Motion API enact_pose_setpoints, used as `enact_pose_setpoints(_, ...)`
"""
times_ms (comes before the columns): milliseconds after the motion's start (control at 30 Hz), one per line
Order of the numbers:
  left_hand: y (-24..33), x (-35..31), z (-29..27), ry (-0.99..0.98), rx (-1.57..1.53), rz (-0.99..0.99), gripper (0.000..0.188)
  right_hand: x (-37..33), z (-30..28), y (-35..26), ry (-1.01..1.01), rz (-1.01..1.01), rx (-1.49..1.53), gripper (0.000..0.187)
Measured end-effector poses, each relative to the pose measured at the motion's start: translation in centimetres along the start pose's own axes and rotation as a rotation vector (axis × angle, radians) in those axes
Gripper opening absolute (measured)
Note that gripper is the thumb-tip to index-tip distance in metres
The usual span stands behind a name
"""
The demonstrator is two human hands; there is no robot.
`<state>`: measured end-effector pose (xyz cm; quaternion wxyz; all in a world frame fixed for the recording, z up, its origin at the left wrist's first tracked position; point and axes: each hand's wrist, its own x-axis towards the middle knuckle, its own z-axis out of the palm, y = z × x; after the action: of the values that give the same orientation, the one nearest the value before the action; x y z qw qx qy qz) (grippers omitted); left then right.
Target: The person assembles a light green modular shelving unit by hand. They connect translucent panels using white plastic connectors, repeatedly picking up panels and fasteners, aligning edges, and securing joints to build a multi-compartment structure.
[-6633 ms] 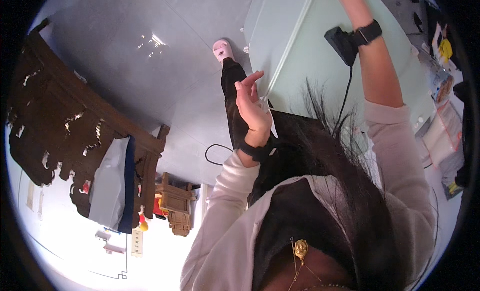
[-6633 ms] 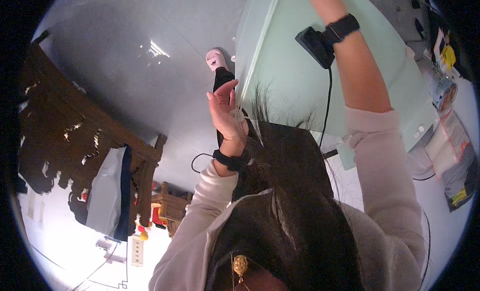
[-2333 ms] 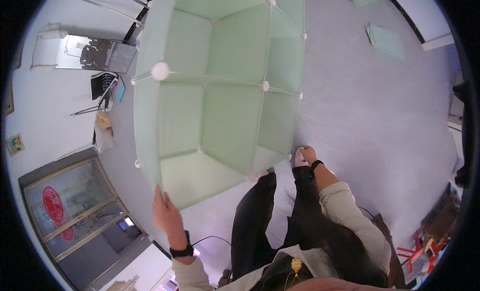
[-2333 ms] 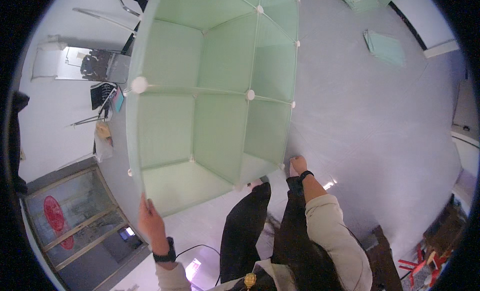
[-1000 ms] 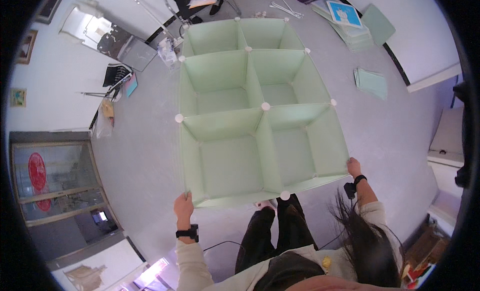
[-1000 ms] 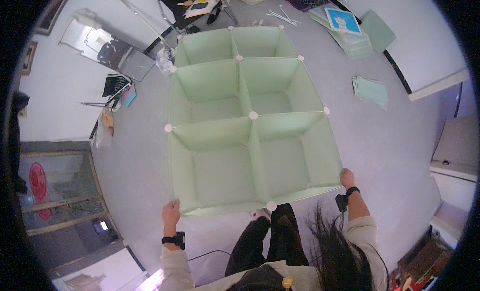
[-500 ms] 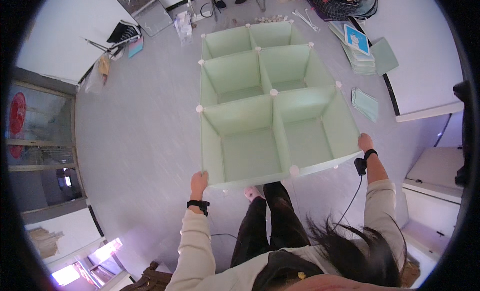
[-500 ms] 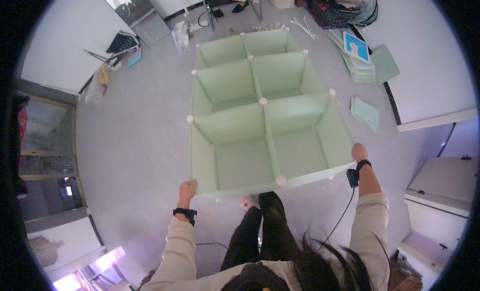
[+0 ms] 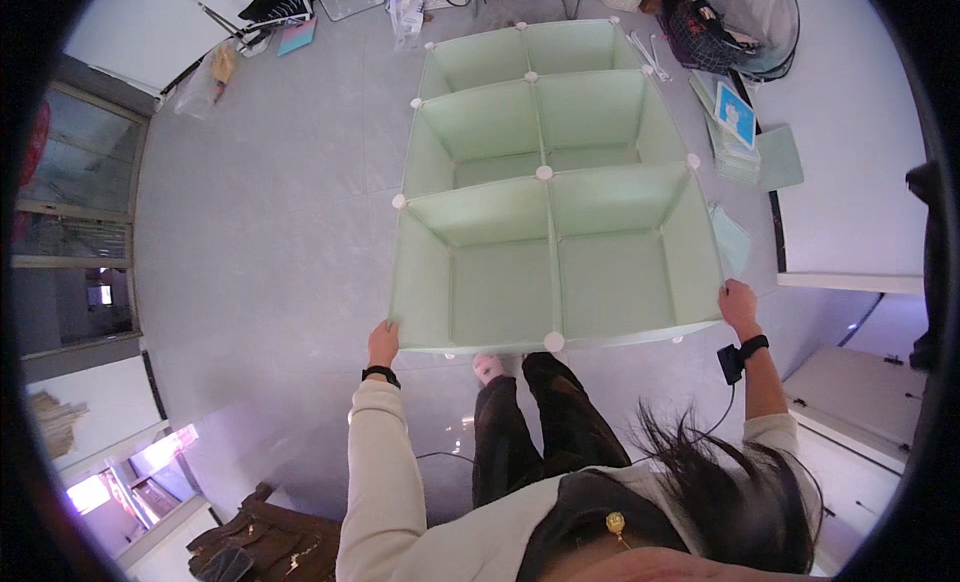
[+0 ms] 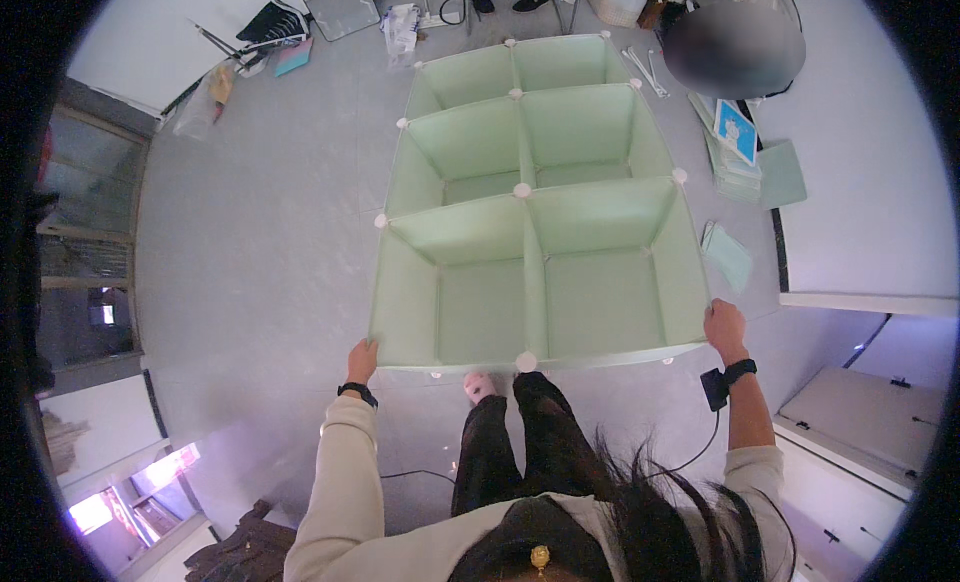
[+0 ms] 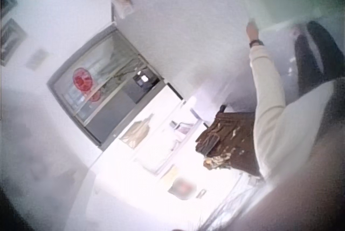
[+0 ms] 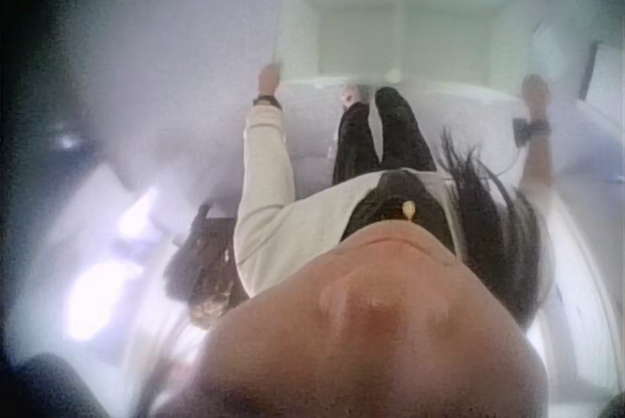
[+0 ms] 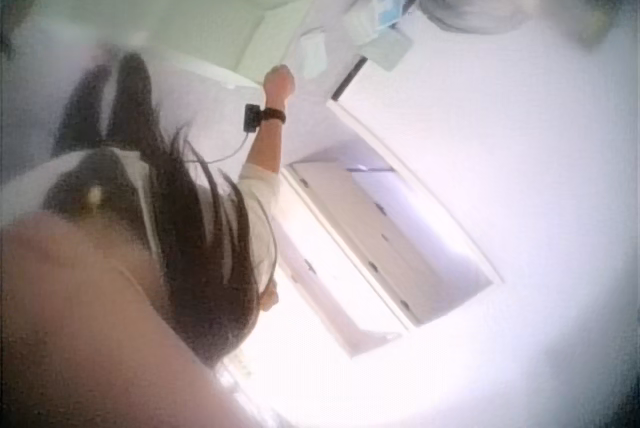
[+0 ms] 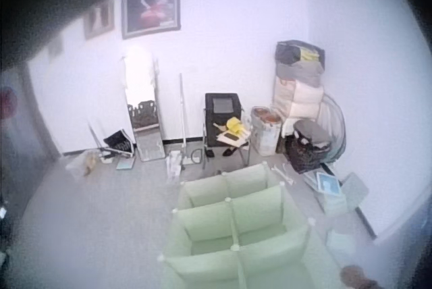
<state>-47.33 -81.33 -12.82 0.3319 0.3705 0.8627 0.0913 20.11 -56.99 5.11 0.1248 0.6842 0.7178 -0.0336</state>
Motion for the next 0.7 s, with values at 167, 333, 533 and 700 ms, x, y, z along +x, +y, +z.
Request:
enact_pose_setpoints(167, -3.0, -1.3, 3.4, 0.404, 0.07, -0.036, 0.039, -2.5, -7.7, -7.4, 0.083, -0.145, -0.077, 0.018)
enact_pose_setpoints(333, 4.1, -4.9, 2.9, 0.21, -0.455, 0.112, 0.034, -6.8, -11.1, -17.0, 0.077, -0.297, 0.066, 0.019)
enact_pose_setpoints(533, 22.9, -10.8, -1.2, -0.604, -1.14, 0.366, 0.044, -13.2, -8.8, -28.2, 0.111, -0.364, 0.201, 0.02)
enact_pose_setpoints(700, 27.0, -11.9, -2.1, -0.599, -0.709, 0.271, 0.04, -18.1, -4.1, -34.3, 0.095, -0.391, 0.23, 0.019)
